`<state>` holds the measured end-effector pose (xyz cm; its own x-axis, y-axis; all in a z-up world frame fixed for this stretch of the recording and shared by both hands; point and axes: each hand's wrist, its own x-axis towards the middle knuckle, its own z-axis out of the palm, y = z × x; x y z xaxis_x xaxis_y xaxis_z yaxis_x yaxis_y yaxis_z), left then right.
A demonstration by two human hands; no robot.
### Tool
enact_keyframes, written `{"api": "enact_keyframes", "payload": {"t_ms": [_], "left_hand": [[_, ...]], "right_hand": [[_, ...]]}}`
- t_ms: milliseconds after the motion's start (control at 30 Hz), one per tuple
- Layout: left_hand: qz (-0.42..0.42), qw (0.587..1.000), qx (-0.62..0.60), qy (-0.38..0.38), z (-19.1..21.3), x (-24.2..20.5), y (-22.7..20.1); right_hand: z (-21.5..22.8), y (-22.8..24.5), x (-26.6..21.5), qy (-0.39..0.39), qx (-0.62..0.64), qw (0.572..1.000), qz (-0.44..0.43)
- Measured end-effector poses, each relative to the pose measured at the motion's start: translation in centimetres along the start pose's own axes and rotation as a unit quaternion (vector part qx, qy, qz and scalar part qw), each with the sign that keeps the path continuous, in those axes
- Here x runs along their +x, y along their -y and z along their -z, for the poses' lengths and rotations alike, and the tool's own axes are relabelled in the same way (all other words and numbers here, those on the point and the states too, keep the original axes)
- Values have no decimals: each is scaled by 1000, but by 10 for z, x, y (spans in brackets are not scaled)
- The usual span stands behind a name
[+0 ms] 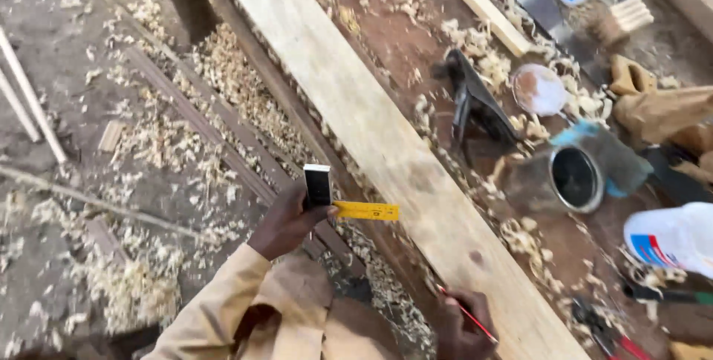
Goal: Measuring and marking a wooden board using a square, pencil, and tape measure for layout.
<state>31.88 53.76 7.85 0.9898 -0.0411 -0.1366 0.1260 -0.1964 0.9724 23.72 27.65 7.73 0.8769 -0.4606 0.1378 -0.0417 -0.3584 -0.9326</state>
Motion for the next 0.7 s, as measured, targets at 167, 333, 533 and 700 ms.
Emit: {"api": "enact_keyframes", "payload": {"t_ms": [167, 333, 533, 700], "left_hand": [[35, 997, 53, 52, 66, 67, -19], [-67, 989, 97, 93, 147, 158, -19], [-116, 974, 115, 160, 230, 247, -30], [-236, 916, 148, 290, 238, 309, -38]], "right_hand": [[-53, 12, 14, -109, -12, 991, -73], [-133, 39, 17, -218, -14, 970, -106], [-207, 36, 9, -151, -10, 984, -93], [-247, 91, 4, -124, -2, 983, -134]]}}
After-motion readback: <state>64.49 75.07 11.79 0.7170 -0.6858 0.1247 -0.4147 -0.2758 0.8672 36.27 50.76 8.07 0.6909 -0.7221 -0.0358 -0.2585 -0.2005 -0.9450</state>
